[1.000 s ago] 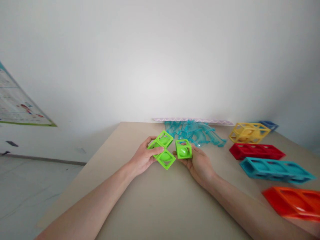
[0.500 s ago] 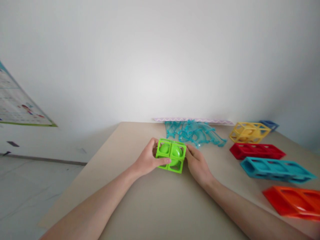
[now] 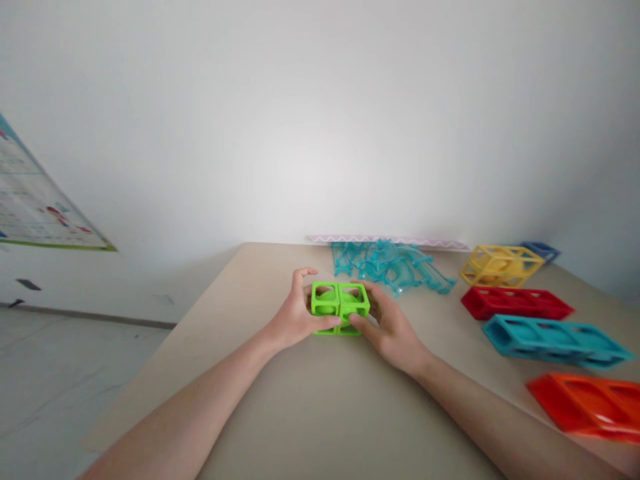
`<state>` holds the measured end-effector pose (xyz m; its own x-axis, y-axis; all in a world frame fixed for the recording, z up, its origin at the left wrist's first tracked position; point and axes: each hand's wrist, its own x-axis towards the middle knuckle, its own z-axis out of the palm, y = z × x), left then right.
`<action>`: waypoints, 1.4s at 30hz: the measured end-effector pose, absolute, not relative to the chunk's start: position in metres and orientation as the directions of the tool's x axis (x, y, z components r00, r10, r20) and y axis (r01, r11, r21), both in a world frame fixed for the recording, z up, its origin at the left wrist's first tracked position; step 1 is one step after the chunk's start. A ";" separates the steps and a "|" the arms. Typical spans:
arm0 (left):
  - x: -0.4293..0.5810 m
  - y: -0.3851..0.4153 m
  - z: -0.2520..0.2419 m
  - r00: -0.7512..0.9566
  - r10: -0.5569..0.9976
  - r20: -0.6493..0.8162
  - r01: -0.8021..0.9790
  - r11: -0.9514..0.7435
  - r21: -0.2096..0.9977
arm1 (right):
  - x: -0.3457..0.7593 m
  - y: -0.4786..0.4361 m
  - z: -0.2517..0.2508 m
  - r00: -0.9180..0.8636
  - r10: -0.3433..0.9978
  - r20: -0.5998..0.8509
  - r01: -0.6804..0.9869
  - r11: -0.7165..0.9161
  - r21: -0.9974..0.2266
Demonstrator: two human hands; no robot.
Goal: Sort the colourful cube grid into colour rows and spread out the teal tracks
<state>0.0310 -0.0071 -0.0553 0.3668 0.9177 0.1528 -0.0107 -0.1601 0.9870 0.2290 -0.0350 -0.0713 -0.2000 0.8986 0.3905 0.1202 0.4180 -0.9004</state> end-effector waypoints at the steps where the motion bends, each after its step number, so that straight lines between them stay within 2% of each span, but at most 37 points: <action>1: 0.031 -0.008 -0.054 0.367 0.916 0.161 0.006 -0.175 0.985 | 0.229 -0.035 -0.071 -0.211 0.895 0.394 0.126 0.424 -0.897; 9: 0.031 -0.011 -0.049 0.393 0.881 0.262 0.034 -0.298 0.954 | 0.227 -0.036 -0.069 -0.248 0.887 0.391 0.145 0.433 -0.890; 14: 0.029 -0.010 -0.048 0.409 0.871 0.272 0.087 -0.334 0.939 | 0.229 -0.035 -0.072 -0.270 0.870 0.414 0.170 0.466 -0.868; 25: 0.018 -0.002 -0.047 0.504 0.822 0.265 0.060 -0.339 0.939 | 0.232 -0.034 -0.070 -0.309 0.862 0.401 0.195 0.470 -0.861; 42: 0.020 0.002 -0.055 0.471 0.853 0.224 0.053 -0.281 0.958 | 0.232 -0.032 -0.067 -0.295 0.879 0.374 0.325 0.460 -0.826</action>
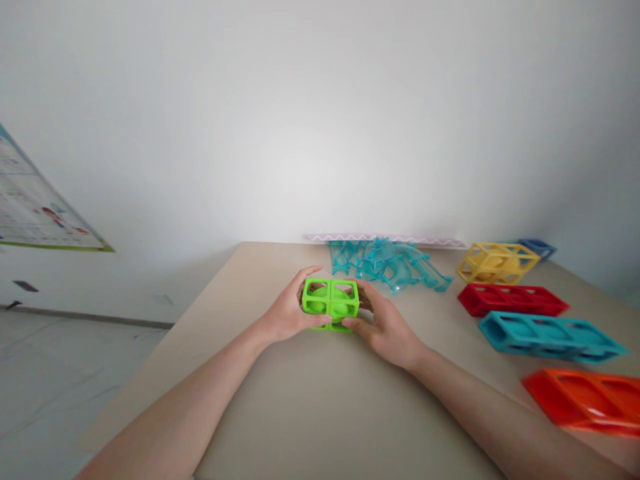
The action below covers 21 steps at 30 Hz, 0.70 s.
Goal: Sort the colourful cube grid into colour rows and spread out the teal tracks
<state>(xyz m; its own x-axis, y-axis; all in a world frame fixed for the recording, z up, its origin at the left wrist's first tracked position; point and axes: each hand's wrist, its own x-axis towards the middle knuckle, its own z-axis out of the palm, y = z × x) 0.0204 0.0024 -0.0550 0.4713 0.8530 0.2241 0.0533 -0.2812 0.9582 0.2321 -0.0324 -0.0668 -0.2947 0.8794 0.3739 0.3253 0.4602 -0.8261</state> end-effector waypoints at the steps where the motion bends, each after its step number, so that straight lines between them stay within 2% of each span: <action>1: 0.020 0.003 -0.055 0.471 0.854 0.222 0.056 -0.280 0.958 | 0.232 -0.032 -0.067 -0.296 0.877 0.377 0.337 0.466 -0.818; 6: 0.022 0.004 -0.057 0.459 0.855 0.241 0.101 -0.320 0.942 | 0.233 -0.034 -0.068 -0.283 0.856 0.432 0.413 0.515 -0.751; 10: 0.025 0.002 -0.062 0.531 0.813 0.238 0.126 -0.353 0.927 | 0.234 -0.039 -0.061 -0.215 0.826 0.521 0.504 0.551 -0.665; 16: 0.027 0.000 -0.068 0.593 0.776 0.216 0.189 -0.395 0.899 | 0.243 -0.045 -0.043 -0.230 0.652 0.723 0.547 0.700 -0.458; 18: 0.026 0.001 -0.070 0.592 0.778 0.209 0.188 -0.386 0.903 | 0.257 -0.035 -0.040 -0.088 0.645 0.759 0.689 0.590 -0.421; 21: 0.026 0.003 -0.070 0.599 0.777 0.195 0.201 -0.381 0.903 | 0.291 -0.006 -0.034 0.185 0.687 0.702 0.917 0.137 -0.375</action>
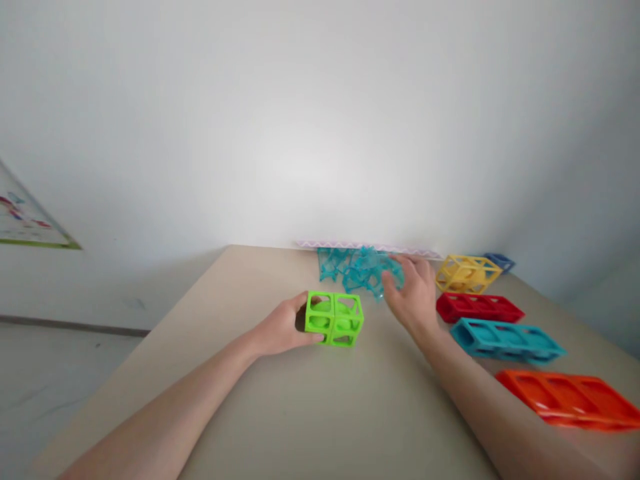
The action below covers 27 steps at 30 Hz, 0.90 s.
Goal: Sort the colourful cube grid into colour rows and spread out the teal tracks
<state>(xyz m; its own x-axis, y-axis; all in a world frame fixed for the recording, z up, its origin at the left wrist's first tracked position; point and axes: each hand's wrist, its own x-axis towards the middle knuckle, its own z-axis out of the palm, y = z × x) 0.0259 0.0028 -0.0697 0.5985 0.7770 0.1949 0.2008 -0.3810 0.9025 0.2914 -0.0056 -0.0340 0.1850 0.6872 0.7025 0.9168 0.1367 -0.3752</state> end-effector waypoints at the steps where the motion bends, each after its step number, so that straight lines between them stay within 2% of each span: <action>1: 0.026 0.003 -0.069 0.603 0.775 0.189 0.204 -0.379 0.903 | 0.304 0.007 -0.031 0.258 0.742 0.618 0.933 -0.027 -0.358; 3: 0.026 0.003 -0.069 0.611 0.770 0.184 0.198 -0.374 0.906 | 0.328 0.033 -0.025 0.381 0.855 0.351 0.906 -0.270 -0.324; 4: 0.026 0.003 -0.068 0.613 0.768 0.186 0.193 -0.373 0.908 | 0.338 0.045 -0.022 0.398 0.890 0.221 0.897 -0.327 -0.296; 6: 0.025 0.003 -0.068 0.615 0.766 0.189 0.189 -0.375 0.908 | 0.350 0.067 -0.021 0.383 0.918 0.103 0.897 -0.343 -0.279; 8: 0.025 0.003 -0.067 0.610 0.771 0.182 0.200 -0.372 0.906 | 0.354 0.081 -0.023 0.357 0.933 0.044 0.903 -0.332 -0.272; 11: 0.023 0.003 -0.066 0.603 0.779 0.172 0.220 -0.370 0.902 | 0.344 0.089 -0.029 0.345 0.938 0.026 0.909 -0.328 -0.257; 20: 0.023 0.004 -0.068 0.613 0.763 0.205 0.164 -0.376 0.912 | 0.275 0.094 -0.041 0.246 0.965 0.090 0.940 -0.215 -0.264; 25: 0.022 0.005 -0.068 0.603 0.767 0.219 0.175 -0.395 0.902 | 0.242 0.087 -0.006 0.128 0.985 0.111 0.959 -0.095 -0.266; 27: 0.021 0.005 -0.068 0.602 0.766 0.224 0.171 -0.398 0.901 | 0.233 0.068 0.016 0.007 0.990 0.138 0.963 0.030 -0.267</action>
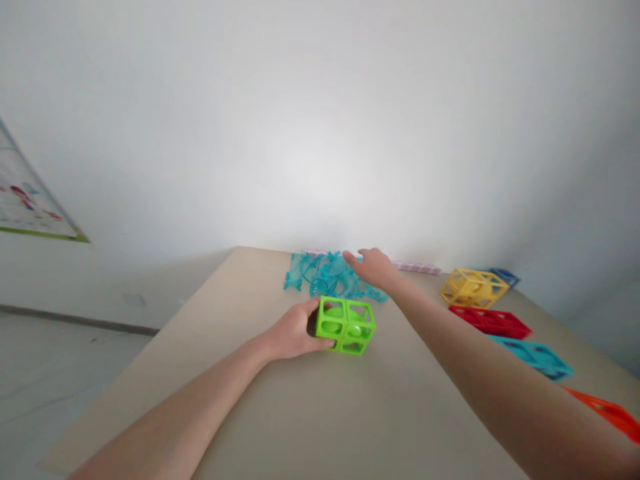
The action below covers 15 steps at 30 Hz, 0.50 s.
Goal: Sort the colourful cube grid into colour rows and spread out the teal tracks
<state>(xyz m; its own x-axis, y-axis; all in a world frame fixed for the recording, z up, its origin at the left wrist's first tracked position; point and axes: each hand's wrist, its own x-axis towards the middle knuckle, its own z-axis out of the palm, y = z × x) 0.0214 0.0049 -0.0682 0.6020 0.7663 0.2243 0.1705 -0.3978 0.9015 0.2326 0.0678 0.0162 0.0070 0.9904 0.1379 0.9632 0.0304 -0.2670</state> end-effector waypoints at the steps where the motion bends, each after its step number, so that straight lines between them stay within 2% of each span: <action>1: 0.021 0.005 -0.068 0.598 0.767 0.231 0.169 -0.404 0.899 | 0.228 0.054 0.025 -0.084 0.988 0.131 0.955 0.118 -0.274; 2: 0.021 0.004 -0.068 0.596 0.766 0.239 0.169 -0.411 0.896 | 0.224 0.039 0.032 -0.219 0.970 0.102 0.926 0.240 -0.291; 4: 0.021 0.003 -0.066 0.603 0.756 0.256 0.150 -0.423 0.894 | 0.216 0.009 0.038 -0.573 0.819 0.015 0.770 0.545 -0.333; 6: 0.022 0.003 -0.065 0.629 0.732 0.262 0.113 -0.419 0.901 | 0.214 -0.016 0.037 -0.637 0.771 0.023 0.745 0.623 -0.240; 10: 0.021 0.004 -0.066 0.658 0.709 0.252 0.101 -0.415 0.904 | 0.241 -0.023 0.054 -0.564 0.825 -0.039 0.824 0.560 -0.087; 13: 0.020 0.006 -0.069 0.657 0.712 0.249 0.130 -0.431 0.893 | 0.289 0.002 0.087 -0.363 0.932 -0.005 0.932 0.362 -0.019; 15: 0.020 0.007 -0.071 0.661 0.706 0.255 0.140 -0.449 0.882 | 0.322 0.024 0.104 -0.209 0.976 0.055 0.976 0.206 0.069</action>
<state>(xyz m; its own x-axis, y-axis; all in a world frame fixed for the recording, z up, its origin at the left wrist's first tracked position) 0.0200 0.0066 -0.0706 0.6609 0.7060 0.2546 0.1402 -0.4494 0.8822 0.3220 0.0239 0.1037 -0.2094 0.9763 0.0548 0.9762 0.2055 0.0687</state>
